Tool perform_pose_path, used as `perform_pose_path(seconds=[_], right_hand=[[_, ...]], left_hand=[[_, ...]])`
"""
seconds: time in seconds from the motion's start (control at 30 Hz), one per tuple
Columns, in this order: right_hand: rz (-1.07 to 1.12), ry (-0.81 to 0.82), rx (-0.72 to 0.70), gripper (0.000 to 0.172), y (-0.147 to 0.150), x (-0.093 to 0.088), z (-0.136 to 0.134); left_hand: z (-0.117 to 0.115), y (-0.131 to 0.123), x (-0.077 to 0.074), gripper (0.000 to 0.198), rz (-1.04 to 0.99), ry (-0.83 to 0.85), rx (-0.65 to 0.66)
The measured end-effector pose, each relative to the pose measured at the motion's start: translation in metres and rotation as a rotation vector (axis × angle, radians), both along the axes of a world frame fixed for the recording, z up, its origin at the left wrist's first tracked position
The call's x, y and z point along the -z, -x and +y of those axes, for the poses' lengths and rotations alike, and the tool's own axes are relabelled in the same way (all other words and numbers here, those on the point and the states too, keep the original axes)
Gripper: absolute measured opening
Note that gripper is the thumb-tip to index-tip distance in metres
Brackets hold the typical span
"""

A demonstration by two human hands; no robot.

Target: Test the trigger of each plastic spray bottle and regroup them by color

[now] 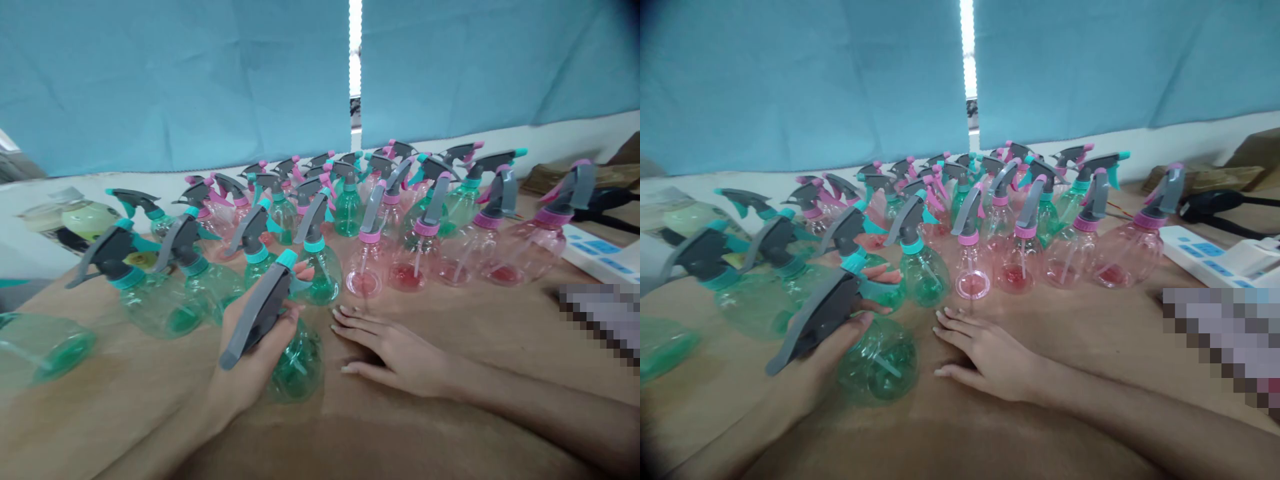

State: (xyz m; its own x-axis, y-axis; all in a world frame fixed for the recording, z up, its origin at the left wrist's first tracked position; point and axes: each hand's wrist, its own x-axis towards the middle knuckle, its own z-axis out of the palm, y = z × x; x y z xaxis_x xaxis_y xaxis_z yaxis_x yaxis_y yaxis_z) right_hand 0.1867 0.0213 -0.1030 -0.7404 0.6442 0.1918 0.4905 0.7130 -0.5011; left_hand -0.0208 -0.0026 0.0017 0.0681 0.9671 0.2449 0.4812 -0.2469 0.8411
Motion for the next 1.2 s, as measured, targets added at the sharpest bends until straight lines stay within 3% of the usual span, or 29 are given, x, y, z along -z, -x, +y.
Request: perform_pose_path(seconds=[0.13, 0.37, 0.63, 1.0, 1.2], right_hand=[[0.001, -0.006, -0.011, 0.064, 0.0, -0.001, 0.0], [-0.019, 0.018, 0.008, 0.062, 0.002, -0.003, -0.001], [-0.031, 0.028, 0.018, 0.06, 0.005, -0.004, -0.001], [-0.018, 0.058, 0.008, 0.058, 0.004, 0.001, -0.001], [-0.072, 0.034, 0.005, 0.057, 0.005, 0.0, -0.001]], left_hand=[[-0.002, -0.001, -0.001, 0.027, 0.012, 0.004, -0.049], [0.001, 0.005, 0.01, 0.034, 0.03, 0.01, -0.125], [0.002, 0.015, 0.02, 0.035, 0.054, -0.036, -0.037], [-0.003, 0.012, 0.007, 0.035, 0.066, 0.017, -0.019], [-0.005, 0.014, 0.008, 0.029, 0.1, 0.007, 0.01]])
